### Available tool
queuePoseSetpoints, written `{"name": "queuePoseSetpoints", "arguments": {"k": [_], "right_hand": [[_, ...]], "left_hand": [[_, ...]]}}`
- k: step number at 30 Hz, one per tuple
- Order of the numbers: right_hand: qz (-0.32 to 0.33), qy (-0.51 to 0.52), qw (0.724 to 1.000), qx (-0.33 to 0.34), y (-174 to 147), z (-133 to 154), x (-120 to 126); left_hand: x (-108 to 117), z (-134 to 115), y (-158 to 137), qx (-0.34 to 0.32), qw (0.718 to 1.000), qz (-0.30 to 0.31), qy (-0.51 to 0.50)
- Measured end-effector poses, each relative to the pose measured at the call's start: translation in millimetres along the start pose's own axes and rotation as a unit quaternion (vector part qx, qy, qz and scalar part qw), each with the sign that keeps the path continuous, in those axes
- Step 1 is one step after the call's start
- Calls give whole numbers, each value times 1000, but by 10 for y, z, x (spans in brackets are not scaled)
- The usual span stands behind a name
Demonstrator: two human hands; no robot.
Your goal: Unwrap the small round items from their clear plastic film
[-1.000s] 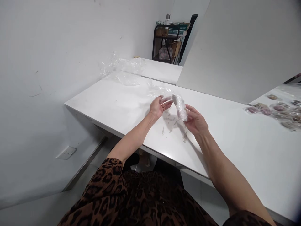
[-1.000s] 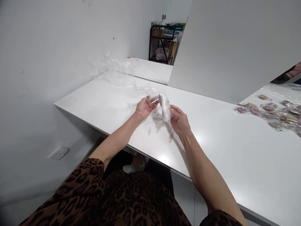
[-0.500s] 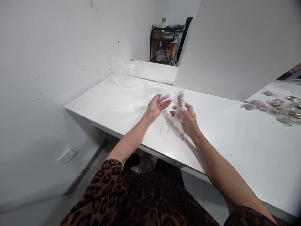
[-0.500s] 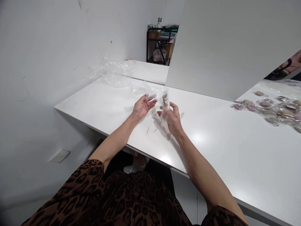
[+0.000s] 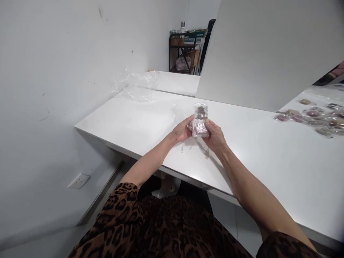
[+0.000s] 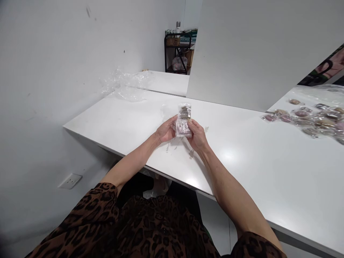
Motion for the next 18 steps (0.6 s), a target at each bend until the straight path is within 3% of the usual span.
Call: {"name": "queuePoseSetpoints", "arguments": {"k": [3,6,9,12,18], "right_hand": [[-36,-32,999,-8,27,-60,94],[-78,-97,992,34,22,-22,152],[-33,-117,990,69,-3,33,18],[7,-62,995,76,-21,65,-94],[-91,86,992,-1,77,-55,155]], "left_hand": [[69,-85,-3,-55,998,-37,-8],[91,-152,-48,-105,992,-76,-3],[13,-142,-124,-122,987,-105,26],[-121,-128,-213,-120,984,-112,72],[-195,-339,-393,-127,982,-105,94]]}}
Point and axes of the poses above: each hand's wrist, its own y-axis towards the middle knuckle, its own x-axis out of the back of the hand, z = x × y, the point moved 7 cm from there along y, towards the middle knuckle, and after that the axes turned 8 degrees about z, right-handed, at the moved point
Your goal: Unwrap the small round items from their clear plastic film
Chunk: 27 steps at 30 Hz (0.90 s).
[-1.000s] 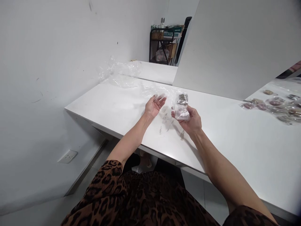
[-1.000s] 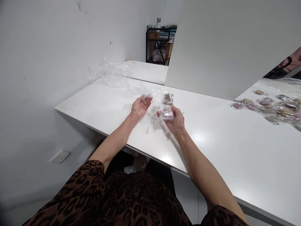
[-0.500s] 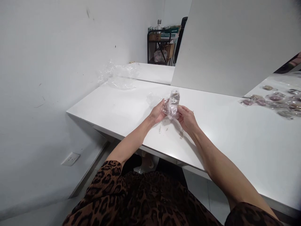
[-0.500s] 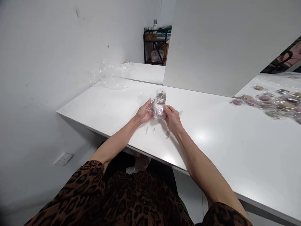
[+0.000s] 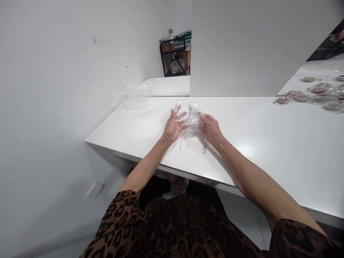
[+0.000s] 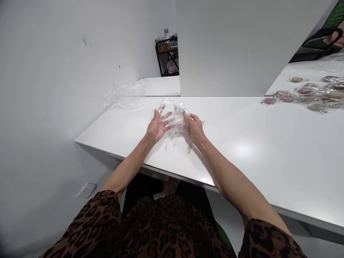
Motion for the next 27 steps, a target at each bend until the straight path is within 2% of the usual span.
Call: {"name": "queuePoseSetpoints", "arguments": {"k": [2,5,9,13,16,21,25,27], "right_hand": [[-6,11,1000,-18,43,-31,34],[32,27,999,-20,49,-36,-36],[64,-19,998,8,-37,31,-149],[107,-59,992,21,-111,78,-242],[114,-40,993,8,-101,65,-234],[81,-25,996,-3,-21,39,-121],[109,-24,994,11,-15,56,-157],[98,-35,994,25,-23,70,-157]], "left_hand": [[34,-122,-11,-13,1000,4,0],[37,-249,-31,-16,999,15,44],[-44,-257,-73,22,992,44,115],[-141,-272,-102,16,987,73,143],[-155,-335,-90,0,986,72,147],[-89,-443,-40,-24,991,48,120],[-57,-413,-19,-20,995,42,88],[-46,-373,-15,-22,995,41,86]]}}
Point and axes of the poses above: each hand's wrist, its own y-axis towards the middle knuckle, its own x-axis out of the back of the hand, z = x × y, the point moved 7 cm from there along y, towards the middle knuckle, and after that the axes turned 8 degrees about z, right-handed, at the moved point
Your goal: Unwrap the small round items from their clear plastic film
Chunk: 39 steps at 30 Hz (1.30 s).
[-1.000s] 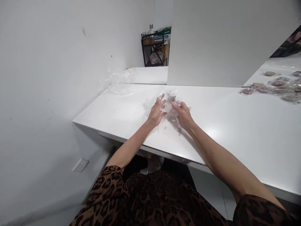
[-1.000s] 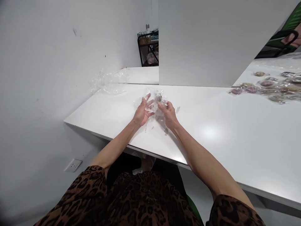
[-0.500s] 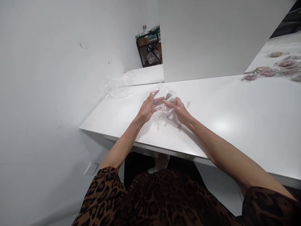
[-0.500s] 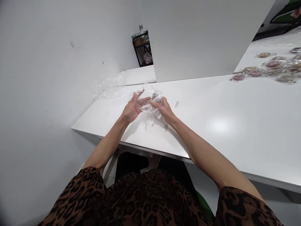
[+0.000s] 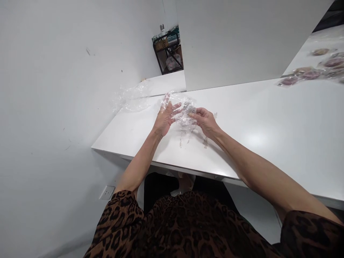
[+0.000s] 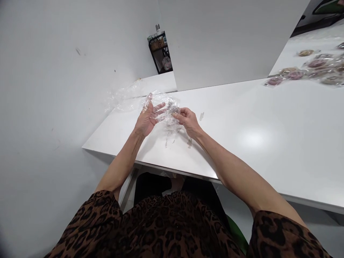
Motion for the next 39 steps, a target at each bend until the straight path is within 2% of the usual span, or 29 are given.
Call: {"name": "queuePoseSetpoints", "arguments": {"k": [3,8,13,16,18,20,24,26,28,29,31,33,35,39], "right_hand": [[-31,-10,999,16,-13,13,23],[-69,-28,997,28,-4,54,127],[-116,-32,993,-4,24,-18,271],[-134,-71,988,9,-1,-13,278],[-111,-118,986,39,-33,51,208],[-44,-181,980,66,-63,124,68],[109,-319,935,115,-129,183,-218],[141,-362,911,140,-140,181,-285],[134,-379,900,168,-136,205,-298],[118,-372,903,181,-131,235,-286],[71,-312,928,189,-118,315,-220],[24,-201,966,163,-96,386,-121],[-14,-89,989,116,-73,433,-33],[-51,10,996,69,-40,518,79]], "left_hand": [[30,107,-2,16,1000,-5,21],[130,265,-33,87,995,-2,57],[182,200,-101,108,994,3,1],[174,144,-121,91,996,6,7],[161,125,-124,76,997,11,19],[150,115,-121,65,998,11,23],[161,77,-105,53,999,-13,4],[191,51,-95,49,998,-35,-13],[229,34,-82,47,998,-45,-25],[255,31,-75,47,998,-47,-24],[323,43,-62,50,997,-51,-5],[402,73,-52,52,996,-59,32],[456,123,-45,53,994,-66,75],[450,333,-47,95,977,-72,176]]}}
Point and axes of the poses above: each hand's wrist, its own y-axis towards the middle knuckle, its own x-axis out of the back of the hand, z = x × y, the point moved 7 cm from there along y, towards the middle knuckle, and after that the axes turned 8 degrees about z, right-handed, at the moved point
